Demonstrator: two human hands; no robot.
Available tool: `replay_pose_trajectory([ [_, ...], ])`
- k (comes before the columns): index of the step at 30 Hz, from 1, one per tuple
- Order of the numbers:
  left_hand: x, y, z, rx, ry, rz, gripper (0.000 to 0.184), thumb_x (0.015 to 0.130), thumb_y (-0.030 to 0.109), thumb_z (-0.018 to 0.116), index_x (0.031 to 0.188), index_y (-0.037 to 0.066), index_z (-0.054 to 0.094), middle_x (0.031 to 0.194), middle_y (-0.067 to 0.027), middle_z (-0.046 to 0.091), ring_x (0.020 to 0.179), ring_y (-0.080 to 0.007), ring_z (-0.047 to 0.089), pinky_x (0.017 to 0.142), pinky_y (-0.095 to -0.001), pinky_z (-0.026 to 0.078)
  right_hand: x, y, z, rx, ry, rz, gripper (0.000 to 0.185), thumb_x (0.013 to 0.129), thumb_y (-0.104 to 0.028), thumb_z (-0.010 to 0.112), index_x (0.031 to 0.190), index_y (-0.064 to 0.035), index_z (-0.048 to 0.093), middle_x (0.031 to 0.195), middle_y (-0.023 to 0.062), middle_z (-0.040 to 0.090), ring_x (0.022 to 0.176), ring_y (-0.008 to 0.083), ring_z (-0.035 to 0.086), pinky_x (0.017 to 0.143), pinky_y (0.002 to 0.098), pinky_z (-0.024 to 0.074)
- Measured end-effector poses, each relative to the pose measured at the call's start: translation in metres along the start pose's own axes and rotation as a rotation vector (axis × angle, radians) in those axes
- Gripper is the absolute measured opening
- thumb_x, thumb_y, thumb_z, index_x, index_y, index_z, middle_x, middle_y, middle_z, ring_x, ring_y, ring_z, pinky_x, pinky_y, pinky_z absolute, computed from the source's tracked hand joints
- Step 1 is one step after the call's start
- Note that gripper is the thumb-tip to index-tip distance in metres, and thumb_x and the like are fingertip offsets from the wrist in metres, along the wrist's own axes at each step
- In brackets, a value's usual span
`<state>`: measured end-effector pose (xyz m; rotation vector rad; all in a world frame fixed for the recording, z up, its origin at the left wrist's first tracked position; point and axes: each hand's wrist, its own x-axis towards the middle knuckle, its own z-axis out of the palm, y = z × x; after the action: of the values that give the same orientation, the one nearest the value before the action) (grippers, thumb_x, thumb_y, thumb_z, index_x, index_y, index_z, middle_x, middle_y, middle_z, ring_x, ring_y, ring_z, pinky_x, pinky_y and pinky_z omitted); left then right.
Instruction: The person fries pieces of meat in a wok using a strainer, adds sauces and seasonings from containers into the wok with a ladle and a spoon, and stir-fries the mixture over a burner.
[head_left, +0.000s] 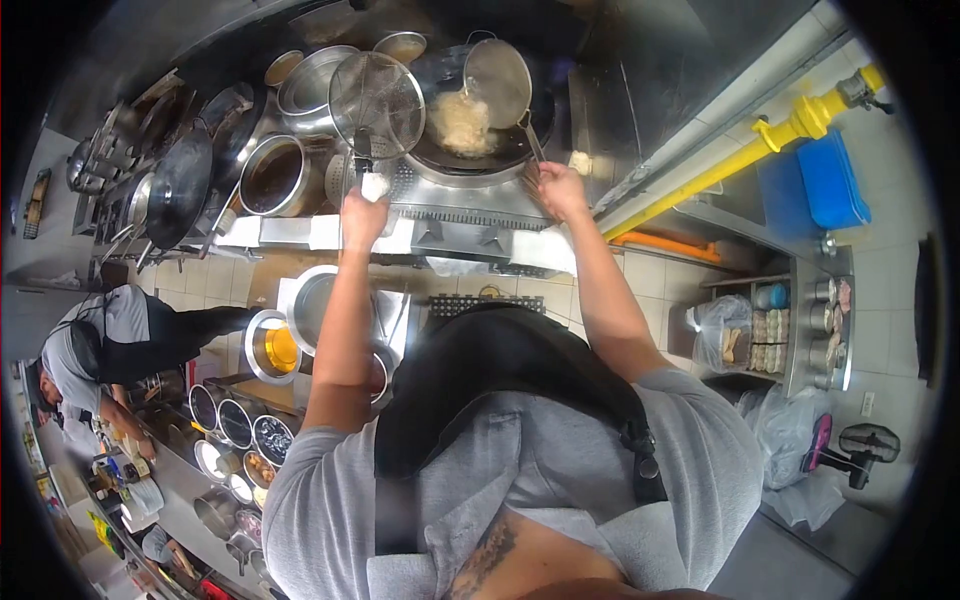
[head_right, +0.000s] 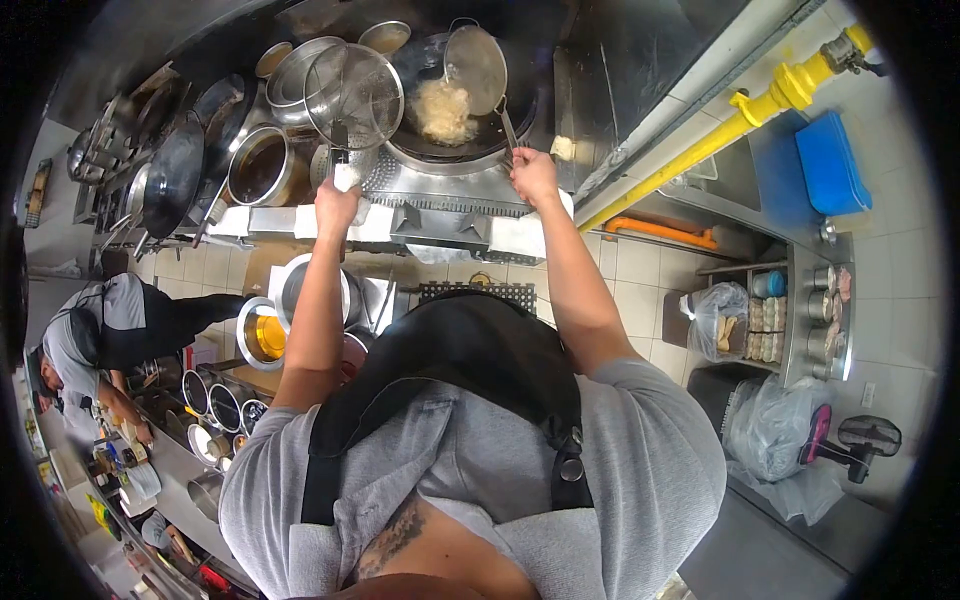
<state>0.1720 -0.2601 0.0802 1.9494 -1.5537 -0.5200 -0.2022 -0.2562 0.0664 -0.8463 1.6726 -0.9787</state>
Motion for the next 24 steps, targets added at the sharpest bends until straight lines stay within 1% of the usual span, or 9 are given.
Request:
replay_pose_trajectory([
  [3, 0.0, -0.005, 0.001, -0.001, 0.004, 0.0, 0.053, 0.074, 0.024, 0.077, 0.109, -0.012, 0.06, 0.103, -0.0349, 0.066, 0.102, -0.0477, 0.064, 0.091, -0.0481, 0.051, -0.006, 0.003, -0.002, -0.034, 0.01, -0.082, 0.026, 0.098, -0.012, 0.056, 0.122, -0.0036, 0.063, 0.066, 0.0023, 0.059, 0.039, 0.0088, 0.046, 0.033, 0.0273, 0.0333],
  [5, 0.0, -0.003, -0.002, -0.043, -0.01, -0.019, 0.053, 0.073, 0.023, 0.076, 0.109, -0.012, 0.06, 0.103, -0.0347, 0.066, 0.102, -0.0476, 0.065, 0.091, -0.0482, 0.051, -0.002, 0.008, -0.003, -0.26, -0.037, -0.091, 0.026, 0.094, -0.013, 0.059, 0.117, -0.0037, 0.067, 0.075, 0.0101, 0.069, 0.05, 0.0213, 0.063, 0.045, 0.0352, 0.0497],
  [6, 0.002, -0.006, 0.0, -0.037, -0.018, -0.015, 0.053, 0.073, 0.023, 0.076, 0.109, -0.012, 0.06, 0.103, -0.0347, 0.066, 0.102, -0.0476, 0.065, 0.091, -0.0482, 0.051, 0.01, 0.018, -0.001, -0.254, -0.033, -0.084, 0.026, 0.094, -0.013, 0.059, 0.117, -0.0037, 0.067, 0.075, 0.0101, 0.069, 0.05, 0.0213, 0.063, 0.045, 0.0352, 0.0497],
  [8, 0.006, -0.015, 0.003, -0.047, -0.007, -0.02, 0.052, 0.072, 0.022, 0.076, 0.109, -0.011, 0.061, 0.103, -0.0338, 0.066, 0.102, -0.0473, 0.065, 0.092, -0.0482, 0.051, 0.037, 0.048, 0.007, -0.675, 0.229, -0.597, 0.026, 0.09, -0.014, 0.06, 0.11, -0.0048, 0.071, 0.092, 0.0184, 0.073, 0.08, 0.0362, 0.071, 0.074, 0.0421, 0.0573],
  [9, 0.005, -0.015, 0.002, -0.039, -0.014, -0.014, 0.052, 0.072, 0.022, 0.076, 0.109, -0.011, 0.061, 0.103, -0.0338, 0.066, 0.102, -0.0473, 0.065, 0.092, -0.0482, 0.051, 0.019, 0.022, 0.008, -0.6, 0.199, -0.425, 0.025, 0.088, -0.015, 0.059, 0.107, -0.0063, 0.073, 0.105, 0.0222, 0.069, 0.103, 0.0422, 0.064, 0.094, 0.0439, 0.051],
  [16, 0.025, 0.019, -0.019, 0.133, -0.067, -0.03, 0.049, 0.074, 0.024, 0.073, 0.109, -0.009, 0.063, 0.107, -0.0323, 0.067, 0.106, -0.0454, 0.064, 0.093, -0.0475, 0.051, 0.027, -0.01, -0.031, -0.528, 0.393, -0.455, 0.028, 0.09, -0.014, 0.056, 0.112, -0.0037, 0.071, 0.102, 0.0239, 0.07, 0.096, 0.0389, 0.069, 0.088, 0.0418, 0.054],
  [17, 0.037, 0.024, -0.016, 0.186, -0.085, -0.017, 0.049, 0.074, 0.025, 0.073, 0.109, -0.009, 0.063, 0.107, -0.0321, 0.067, 0.107, -0.0449, 0.064, 0.094, -0.0472, 0.051, 0.024, -0.02, -0.038, -0.539, 0.386, -0.387, 0.028, 0.091, -0.014, 0.057, 0.113, -0.0033, 0.071, 0.094, 0.024, 0.071, 0.077, 0.0352, 0.072, 0.074, 0.0411, 0.0568],
  [21, 0.076, 0.055, 0.001, 0.282, -0.12, 0.056, 0.045, 0.076, 0.024, 0.071, 0.107, -0.007, 0.065, 0.108, -0.0313, 0.067, 0.108, -0.0435, 0.064, 0.094, -0.047, 0.051, 0.038, -0.031, -0.044, -0.467, 0.317, -0.281, 0.023, 0.09, -0.009, 0.055, 0.106, -0.0025, 0.071, 0.078, 0.0213, 0.071, 0.048, 0.0278, 0.065, 0.051, 0.0387, 0.0524],
  [24, 0.098, 0.067, 0.036, 0.276, -0.177, 0.08, 0.04, 0.08, 0.023, 0.065, 0.109, -0.004, 0.065, 0.111, -0.0294, 0.067, 0.109, -0.0409, 0.065, 0.095, -0.0468, 0.051, 0.074, -0.004, -0.032, -0.446, 0.2, -0.186, 0.016, 0.087, -0.004, 0.053, 0.092, -0.0013, 0.068, 0.07, 0.0184, 0.069, 0.047, 0.0262, 0.064, 0.047, 0.0379, 0.0495],
])
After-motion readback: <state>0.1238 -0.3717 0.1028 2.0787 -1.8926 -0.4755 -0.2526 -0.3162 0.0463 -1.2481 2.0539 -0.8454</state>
